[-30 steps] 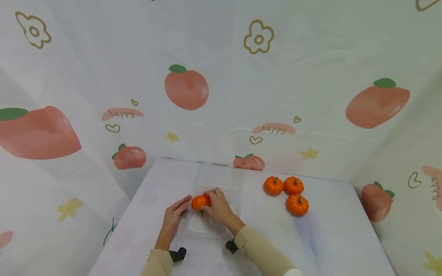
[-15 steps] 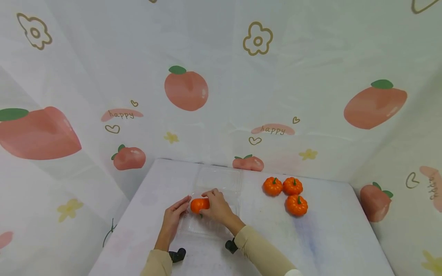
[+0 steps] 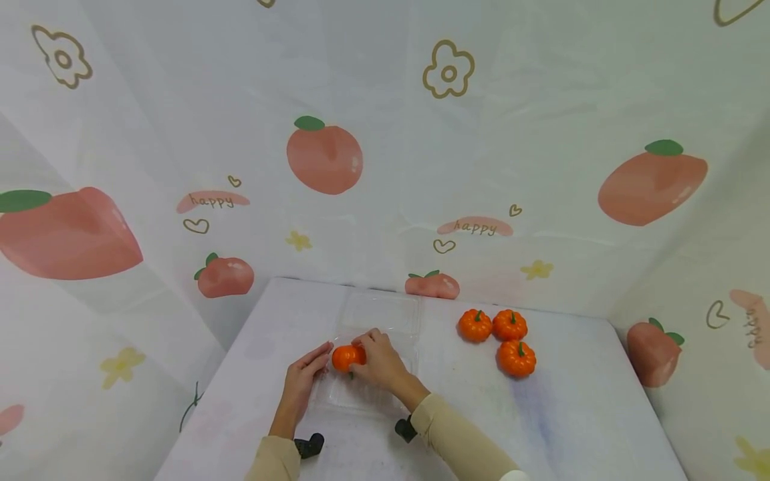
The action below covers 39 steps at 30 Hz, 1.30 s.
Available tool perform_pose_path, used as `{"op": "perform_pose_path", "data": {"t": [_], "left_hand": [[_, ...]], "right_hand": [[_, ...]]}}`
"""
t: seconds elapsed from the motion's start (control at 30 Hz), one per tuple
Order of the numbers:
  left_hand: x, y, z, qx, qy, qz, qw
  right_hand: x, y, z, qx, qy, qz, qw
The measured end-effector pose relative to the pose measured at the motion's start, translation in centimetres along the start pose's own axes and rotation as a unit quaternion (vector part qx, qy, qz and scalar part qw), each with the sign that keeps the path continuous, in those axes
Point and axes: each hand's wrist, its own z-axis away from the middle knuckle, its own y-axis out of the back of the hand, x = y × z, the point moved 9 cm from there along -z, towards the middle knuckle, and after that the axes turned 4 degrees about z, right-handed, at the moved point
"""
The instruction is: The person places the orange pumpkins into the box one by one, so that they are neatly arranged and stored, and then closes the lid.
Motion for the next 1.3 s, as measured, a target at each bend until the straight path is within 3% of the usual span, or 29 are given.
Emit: {"op": "perform_pose_path", "data": {"t": [0.2, 0.37, 0.6, 1.0, 1.3], "left_hand": [[-0.1, -0.1, 0.1, -0.003, 0.010, 0.007, 0.9999], [-0.2, 0.1, 0.2, 0.001, 0.005, -0.002, 1.0000], [-0.1, -0.1, 0.2, -0.004, 0.011, 0.013, 0.9999], [-0.1, 0.2, 0.0, 0.004, 0.008, 0.005, 0.9999], [0.0, 0.1, 0.0, -0.002, 0.018, 0.008, 0.9998]], "right_hand": [[-0.8, 1.4, 0.2, 0.030, 0.034, 0.049, 0.9978], [-1.4, 2.4, 0.5, 0.070, 0.058, 0.159, 0.9831], [-1.0, 2.8, 0.7, 0.065, 0.045, 0.245, 0.9663], [1.0, 2.9, 0.7, 0.050, 0.039, 0.288, 0.9556], [2.5, 3.1, 1.3, 0.039, 0.019, 0.269, 0.9623]]}}
